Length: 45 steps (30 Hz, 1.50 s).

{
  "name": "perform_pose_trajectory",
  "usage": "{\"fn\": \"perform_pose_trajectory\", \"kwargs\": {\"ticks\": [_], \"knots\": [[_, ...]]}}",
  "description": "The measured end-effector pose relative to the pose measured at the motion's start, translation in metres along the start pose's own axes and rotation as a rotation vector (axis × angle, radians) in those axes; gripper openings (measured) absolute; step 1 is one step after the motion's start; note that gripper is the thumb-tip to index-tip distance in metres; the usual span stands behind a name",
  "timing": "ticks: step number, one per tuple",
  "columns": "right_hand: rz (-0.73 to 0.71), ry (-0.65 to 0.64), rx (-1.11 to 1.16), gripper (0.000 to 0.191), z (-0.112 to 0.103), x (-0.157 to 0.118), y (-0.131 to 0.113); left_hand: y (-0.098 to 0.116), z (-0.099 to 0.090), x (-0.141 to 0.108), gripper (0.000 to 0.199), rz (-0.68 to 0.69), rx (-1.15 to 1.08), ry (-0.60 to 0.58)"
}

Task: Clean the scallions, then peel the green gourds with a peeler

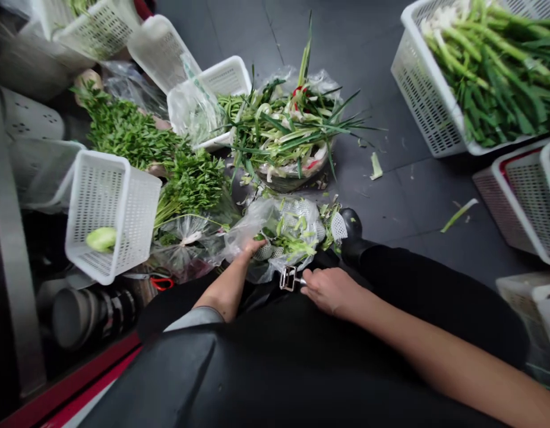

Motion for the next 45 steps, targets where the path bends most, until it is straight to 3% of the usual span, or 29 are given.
{"fn": "perform_pose_trajectory", "kwargs": {"ticks": [3, 6, 9, 12, 14, 17, 20, 23, 25, 30, 33, 36, 38, 40, 43, 45], "knots": [[0.013, 0.052, -0.019, 0.028, -0.006, -0.003, 0.003, 0.005, 0.004, -0.022, 0.063, 0.047, 0.015, 0.033], [0.104, 0.127, -0.029, 0.03, -0.016, -0.007, 0.017, 0.029, -0.004, -0.048, 0.068, 0.191, -0.022, 0.03], [0.202, 0.324, 0.06, 0.028, -0.035, -0.01, 0.033, 0.057, -0.032, -0.077, 0.062, 0.32, -0.232, 0.054], [0.249, 0.594, 0.307, 0.031, -0.052, -0.003, 0.037, 0.071, -0.071, -0.103, 0.047, 0.342, -0.623, 0.117], [0.225, 0.62, 0.543, 0.039, -0.047, 0.016, 0.027, 0.077, -0.092, -0.116, 0.043, 0.355, -0.837, 0.167], [0.139, 0.505, 1.105, 0.042, -0.023, 0.055, -0.002, 0.072, -0.107, -0.131, 0.045, 0.271, -1.083, 0.239], [0.075, 0.547, 1.442, 0.036, -0.013, 0.078, -0.024, 0.063, -0.098, -0.144, 0.053, 0.17, -1.274, 0.159], [0.072, 0.675, 1.461, 0.033, -0.015, 0.078, -0.029, 0.061, -0.088, -0.154, 0.06, 0.193, -1.33, 0.056], [0.086, 0.748, 1.471, 0.033, -0.017, 0.073, -0.026, 0.056, -0.089, -0.154, 0.058, 0.198, -1.328, 0.07], [0.161, 0.811, 1.489, 0.033, -0.013, 0.062, -0.004, 0.037, -0.126, -0.137, 0.053, 0.221, -1.142, 0.271], [0.203, 0.78, 1.514, 0.034, -0.008, 0.064, 0.007, 0.025, -0.141, -0.131, 0.052, 0.19, -1.215, 0.306], [0.178, 0.644, 1.528, 0.041, -0.003, 0.077, -0.002, 0.03, -0.137, -0.137, 0.052, 0.217, -1.177, 0.365], [0.121, 0.548, 1.533, 0.044, -0.002, 0.086, -0.014, 0.039, -0.123, -0.143, 0.055, 0.22, -1.115, 0.376], [0.078, 0.534, 1.56, 0.043, -0.003, 0.089, -0.02, 0.047, -0.098, -0.145, 0.059, 0.173, -1.102, 0.277], [0.058, 0.56, 1.567, 0.042, -0.007, 0.086, -0.013, 0.055, -0.064, -0.142, 0.065, 0.095, -1.106, 0.006], [0.087, 0.57, 1.459, 0.039, -0.011, 0.083, -0.002, 0.053, -0.062, -0.138, 0.064, 0.093, -1.051, -0.038]]}}
Point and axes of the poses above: each hand's wrist, its own x-axis towards the middle knuckle, its own z-axis out of the palm, y = z × x, the point moved 8 cm from there along x, towards the middle knuckle, and after that the axes turned 3 degrees about y, right-handed, at the moved point
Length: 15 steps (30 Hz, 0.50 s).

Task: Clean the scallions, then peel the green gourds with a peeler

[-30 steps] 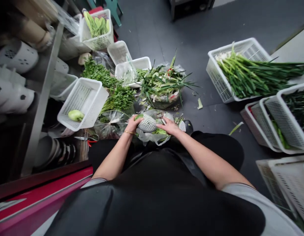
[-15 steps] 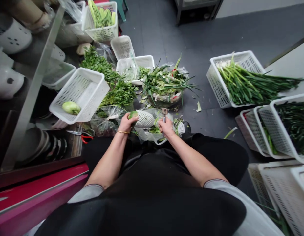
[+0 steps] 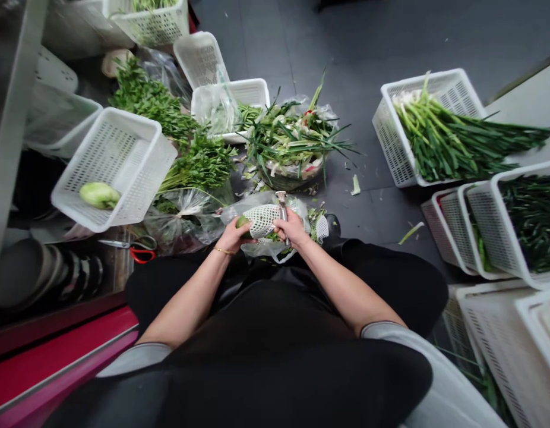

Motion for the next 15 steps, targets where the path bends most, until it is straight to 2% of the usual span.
{"fn": "perform_pose_trajectory", "kwargs": {"ticks": [5, 7, 9, 12, 15], "knots": [[0.037, 0.078, -0.43, 0.035, -0.033, 0.012, 0.007, 0.032, -0.034, 0.011, 0.06, 0.268, 0.485, 0.228], [0.048, 0.054, -0.496, 0.032, -0.038, 0.017, 0.013, 0.034, -0.039, 0.012, 0.06, 0.284, 0.595, 0.238], [0.035, 0.064, -0.594, 0.028, -0.044, 0.023, 0.016, 0.024, -0.037, 0.014, 0.058, 0.199, 0.556, 0.144], [-0.009, 0.144, -0.747, 0.025, -0.06, 0.03, 0.01, 0.005, -0.024, 0.011, 0.054, 0.01, 0.331, -0.103], [-0.033, 0.215, -0.855, 0.025, -0.081, 0.034, -0.001, 0.004, -0.015, 0.006, 0.052, -0.052, 0.191, -0.261]]}}
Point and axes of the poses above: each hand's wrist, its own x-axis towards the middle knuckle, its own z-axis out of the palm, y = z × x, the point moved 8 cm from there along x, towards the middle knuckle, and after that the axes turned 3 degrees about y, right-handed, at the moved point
